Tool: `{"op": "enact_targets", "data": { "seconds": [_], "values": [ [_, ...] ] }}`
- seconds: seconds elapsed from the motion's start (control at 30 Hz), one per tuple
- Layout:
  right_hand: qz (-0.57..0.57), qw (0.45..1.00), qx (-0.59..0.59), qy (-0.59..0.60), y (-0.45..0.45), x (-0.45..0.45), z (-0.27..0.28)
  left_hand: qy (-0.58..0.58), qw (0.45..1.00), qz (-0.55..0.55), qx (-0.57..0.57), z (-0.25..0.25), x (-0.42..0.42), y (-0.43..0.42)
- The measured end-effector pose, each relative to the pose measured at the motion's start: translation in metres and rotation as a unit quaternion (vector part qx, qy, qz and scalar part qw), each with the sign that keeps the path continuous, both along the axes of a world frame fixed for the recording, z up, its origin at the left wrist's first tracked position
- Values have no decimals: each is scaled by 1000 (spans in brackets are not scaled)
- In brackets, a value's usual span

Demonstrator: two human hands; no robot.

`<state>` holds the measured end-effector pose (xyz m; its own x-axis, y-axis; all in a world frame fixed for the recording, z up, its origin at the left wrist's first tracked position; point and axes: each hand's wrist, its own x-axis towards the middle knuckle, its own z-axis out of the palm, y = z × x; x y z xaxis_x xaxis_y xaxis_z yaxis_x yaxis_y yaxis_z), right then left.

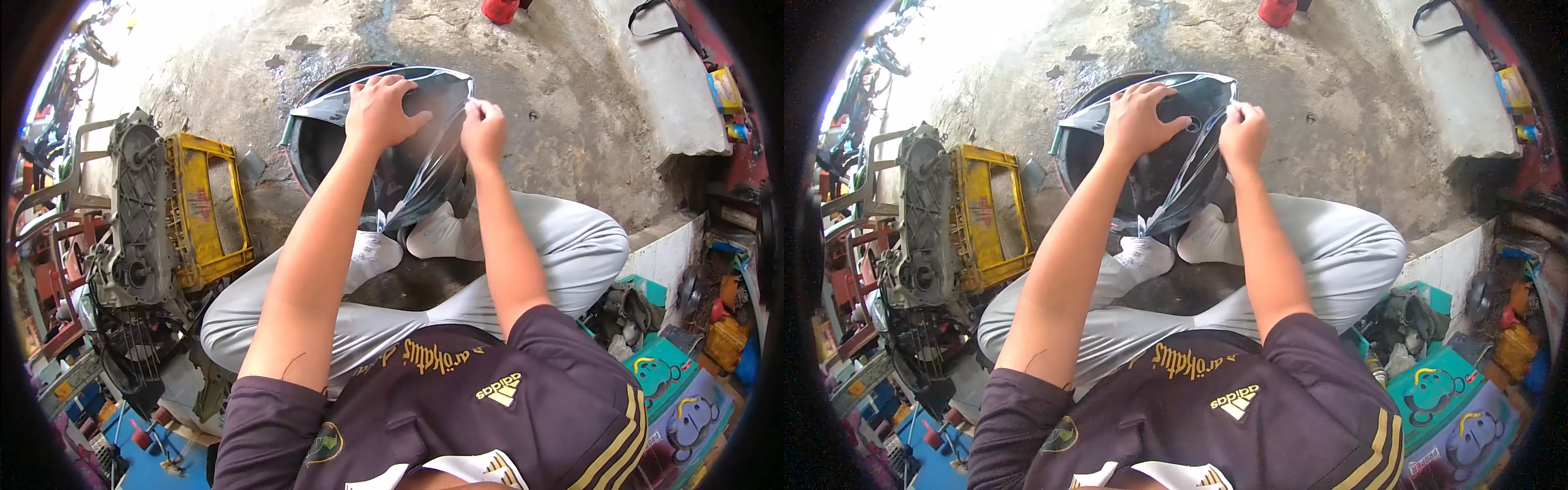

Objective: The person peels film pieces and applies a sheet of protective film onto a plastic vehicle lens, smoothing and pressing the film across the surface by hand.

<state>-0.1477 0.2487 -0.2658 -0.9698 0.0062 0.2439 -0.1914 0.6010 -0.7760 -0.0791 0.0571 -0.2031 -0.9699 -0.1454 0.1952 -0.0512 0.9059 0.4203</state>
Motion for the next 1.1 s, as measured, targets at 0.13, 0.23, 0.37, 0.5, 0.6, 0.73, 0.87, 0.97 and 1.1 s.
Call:
{"op": "enact_targets", "data": {
  "seconds": [0.13,0.23,0.37,0.5,0.6,0.73,0.87,0.97,1.1],
  "values": [
    [-28,990,-41,-131,-2,-39,7,-21,1000,4,-4,7,2,1],
    [7,996,-27,-82,7,-25,-5,-36,999,6,-2,10,2,1],
    [43,999,4,24,20,42,6,-34,999,3,-4,7,1,0],
    [28,998,-44,-35,19,39,7,-26,1000,-5,-8,9,2,1],
    [4,998,-52,-19,12,-10,-12,-24,1000,-5,-8,7,1,0],
    [24,996,-39,-71,8,-55,-22,-27,1000,0,-4,8,0,2],
    [37,999,-24,-14,18,-20,-17,-24,1000,9,4,11,1,2],
    [58,997,-43,-24,23,28,3,-14,1000,0,13,7,1,1],
    [31,995,-83,-54,20,24,-4,-13,1000,-4,2,8,1,2]
  ]
}}
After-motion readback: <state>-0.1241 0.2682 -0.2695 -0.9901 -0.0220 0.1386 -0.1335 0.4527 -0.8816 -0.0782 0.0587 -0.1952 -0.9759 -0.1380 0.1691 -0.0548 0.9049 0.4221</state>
